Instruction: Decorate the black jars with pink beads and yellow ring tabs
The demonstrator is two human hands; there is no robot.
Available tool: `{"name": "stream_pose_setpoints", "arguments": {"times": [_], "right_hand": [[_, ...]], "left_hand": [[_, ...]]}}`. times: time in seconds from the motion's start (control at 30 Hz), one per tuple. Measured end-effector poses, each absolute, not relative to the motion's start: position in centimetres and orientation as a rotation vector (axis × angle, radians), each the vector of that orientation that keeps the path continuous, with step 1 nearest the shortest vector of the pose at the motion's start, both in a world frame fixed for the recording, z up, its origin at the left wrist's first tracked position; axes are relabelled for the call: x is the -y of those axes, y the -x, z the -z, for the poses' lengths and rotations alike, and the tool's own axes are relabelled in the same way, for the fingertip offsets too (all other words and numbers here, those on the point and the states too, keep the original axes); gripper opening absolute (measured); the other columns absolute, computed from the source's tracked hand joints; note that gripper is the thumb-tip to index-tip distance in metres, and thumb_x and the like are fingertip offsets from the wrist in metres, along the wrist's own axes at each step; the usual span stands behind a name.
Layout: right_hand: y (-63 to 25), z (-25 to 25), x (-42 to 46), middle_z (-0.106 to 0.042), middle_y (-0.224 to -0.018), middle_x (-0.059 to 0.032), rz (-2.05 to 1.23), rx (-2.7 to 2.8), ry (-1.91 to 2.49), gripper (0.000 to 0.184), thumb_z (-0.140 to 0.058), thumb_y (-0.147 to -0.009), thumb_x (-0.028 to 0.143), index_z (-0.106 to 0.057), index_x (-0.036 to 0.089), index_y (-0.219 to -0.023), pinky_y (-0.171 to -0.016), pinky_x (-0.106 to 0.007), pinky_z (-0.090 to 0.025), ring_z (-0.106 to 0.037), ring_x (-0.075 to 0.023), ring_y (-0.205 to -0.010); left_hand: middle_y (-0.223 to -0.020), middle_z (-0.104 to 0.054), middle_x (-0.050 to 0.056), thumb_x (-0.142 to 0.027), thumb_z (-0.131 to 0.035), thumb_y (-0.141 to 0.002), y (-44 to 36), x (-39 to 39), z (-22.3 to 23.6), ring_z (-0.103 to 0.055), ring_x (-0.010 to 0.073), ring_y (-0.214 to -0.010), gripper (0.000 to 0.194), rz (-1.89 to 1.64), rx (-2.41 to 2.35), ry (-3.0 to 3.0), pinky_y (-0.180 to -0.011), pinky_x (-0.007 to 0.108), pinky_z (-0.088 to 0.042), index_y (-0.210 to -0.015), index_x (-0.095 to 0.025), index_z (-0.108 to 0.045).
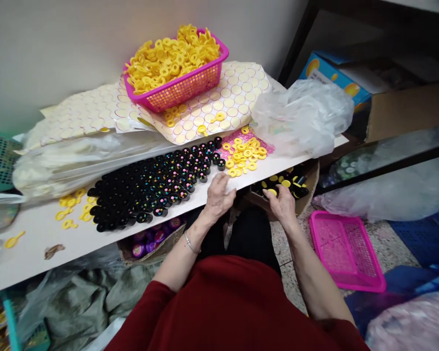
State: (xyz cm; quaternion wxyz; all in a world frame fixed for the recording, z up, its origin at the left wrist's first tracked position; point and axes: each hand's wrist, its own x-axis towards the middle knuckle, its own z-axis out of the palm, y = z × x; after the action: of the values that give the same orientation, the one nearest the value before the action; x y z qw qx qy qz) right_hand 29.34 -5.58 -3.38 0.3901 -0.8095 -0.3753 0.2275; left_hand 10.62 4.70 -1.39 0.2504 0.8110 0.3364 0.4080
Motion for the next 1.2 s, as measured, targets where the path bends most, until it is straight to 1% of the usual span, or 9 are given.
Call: {"name": "stream_pose_setpoints", "arguments": {"times": [0.1, 0.17, 0.23, 0.37, 0.43, 0.53, 0.7, 0.93, 1.2], "right_hand": [[-31.5, 4.5, 5.3, -0.063, -0.103, -0.0176, -0.437, 1.029, 2.397, 0.052, -0.057, -0.073, 0.047, -0.058, 0.012, -0.112, -0.078, -0.041, -0.045, -0.057, -0.0315, -0.100], [-31.8, 4.5, 5.4, -0.065, -0.097, -0.0164, -0.504, 1.090, 2.514, 0.045, -0.057, -0.075, 0.042, -0.061, 0.013, -0.108, -0.074, -0.038, -0.044, -0.059, -0.0302, -0.094], [-31.3, 4.0, 5.3, -0.065, -0.094, -0.0165, -0.436, 1.127, 2.565, 0.036, -0.054, -0.079, 0.039, -0.063, 0.014, -0.102, -0.071, -0.036, -0.043, -0.060, -0.0291, -0.090], [-28.6, 2.2, 4.1, -0.064, -0.095, -0.0145, -0.065, 1.249, 2.306, 0.032, -0.039, -0.090, 0.034, -0.064, 0.015, -0.097, -0.078, -0.034, -0.042, -0.058, -0.0252, -0.092], [-27.0, 1.2, 2.7, -0.064, -0.095, -0.0121, -0.049, 1.390, 2.128, 0.032, -0.037, -0.092, 0.034, -0.064, 0.016, -0.094, -0.080, -0.031, -0.042, -0.058, -0.0224, -0.092], [-24.8, 0.2, -0.2, -0.062, -0.097, -0.0104, -0.139, 1.565, 2.061, 0.029, -0.040, -0.092, 0.036, -0.063, 0.018, -0.092, -0.075, -0.029, -0.041, -0.056, -0.0212, -0.092], [-22.9, -0.3, -3.3, -0.057, -0.102, -0.0129, -0.172, 1.691, 2.231, 0.026, -0.046, -0.088, 0.033, -0.061, 0.015, -0.098, -0.066, -0.030, -0.036, -0.053, -0.0230, -0.089], [-22.3, -0.6, -4.2, -0.053, -0.107, -0.0147, -0.077, 1.718, 2.289, 0.035, -0.050, -0.086, 0.039, -0.057, 0.013, -0.109, -0.070, -0.033, -0.037, -0.050, -0.0265, -0.092], [-23.0, -0.5, -4.9, -0.054, -0.098, -0.0142, -0.067, 1.627, 2.236, 0.024, -0.051, -0.083, 0.033, -0.061, 0.013, -0.091, -0.074, -0.037, -0.039, -0.050, -0.0272, -0.091]], "left_hand": [[-0.098, -0.055, 0.007, -0.027, -0.055, -0.082, -11.6, -6.8, 2.3, -0.051, 0.0116, -0.066, 0.029, -1.200, -1.275, -2.052, -0.060, 0.027, -0.046, -0.108, -0.015, -0.055], [-0.094, -0.055, 0.008, -0.029, -0.057, -0.081, -12.4, -7.8, 2.6, -0.053, 0.0149, -0.072, 0.025, -1.220, -1.391, -2.058, -0.063, 0.028, -0.045, -0.102, -0.015, -0.056], [-0.089, -0.056, 0.008, -0.030, -0.060, -0.080, -13.1, -8.4, 2.8, -0.055, 0.0186, -0.080, 0.022, -1.215, -1.467, -2.082, -0.067, 0.029, -0.045, -0.095, -0.014, -0.058], [-0.083, -0.056, 0.008, -0.030, -0.063, -0.079, -13.9, -9.1, 3.0, -0.056, 0.0202, -0.080, 0.021, -1.119, -1.562, -2.064, -0.068, 0.029, -0.042, -0.091, -0.013, -0.058], [-0.081, -0.057, 0.008, -0.030, -0.061, -0.080, -14.1, -9.4, 3.0, -0.057, 0.0206, -0.080, 0.019, -1.078, -1.584, -2.061, -0.068, 0.029, -0.042, -0.088, -0.013, -0.059], [-0.076, -0.057, 0.007, -0.027, -0.057, -0.082, -14.1, -9.6, 2.9, -0.057, 0.0193, -0.076, 0.013, -1.082, -1.574, -2.069, -0.067, 0.028, -0.041, -0.082, -0.014, -0.058], [-0.073, -0.058, 0.004, -0.024, -0.058, -0.079, -12.8, -8.3, 2.4, -0.056, 0.0162, -0.072, 0.010, -1.222, -1.425, -2.051, -0.070, 0.027, -0.042, -0.082, -0.015, -0.058], [-0.064, -0.051, -0.003, -0.021, -0.061, -0.071, -10.3, -6.1, 2.7, -0.047, 0.0100, -0.058, 0.006, -1.258, -1.271, -1.976, -0.060, 0.023, -0.038, -0.076, -0.017, -0.059], [-0.067, -0.051, -0.005, -0.019, -0.066, -0.062, -10.2, -6.9, 3.2, -0.037, 0.0039, -0.047, 0.022, -1.100, -1.131, -1.601, -0.051, 0.020, -0.033, -0.083, -0.017, -0.065]]}}
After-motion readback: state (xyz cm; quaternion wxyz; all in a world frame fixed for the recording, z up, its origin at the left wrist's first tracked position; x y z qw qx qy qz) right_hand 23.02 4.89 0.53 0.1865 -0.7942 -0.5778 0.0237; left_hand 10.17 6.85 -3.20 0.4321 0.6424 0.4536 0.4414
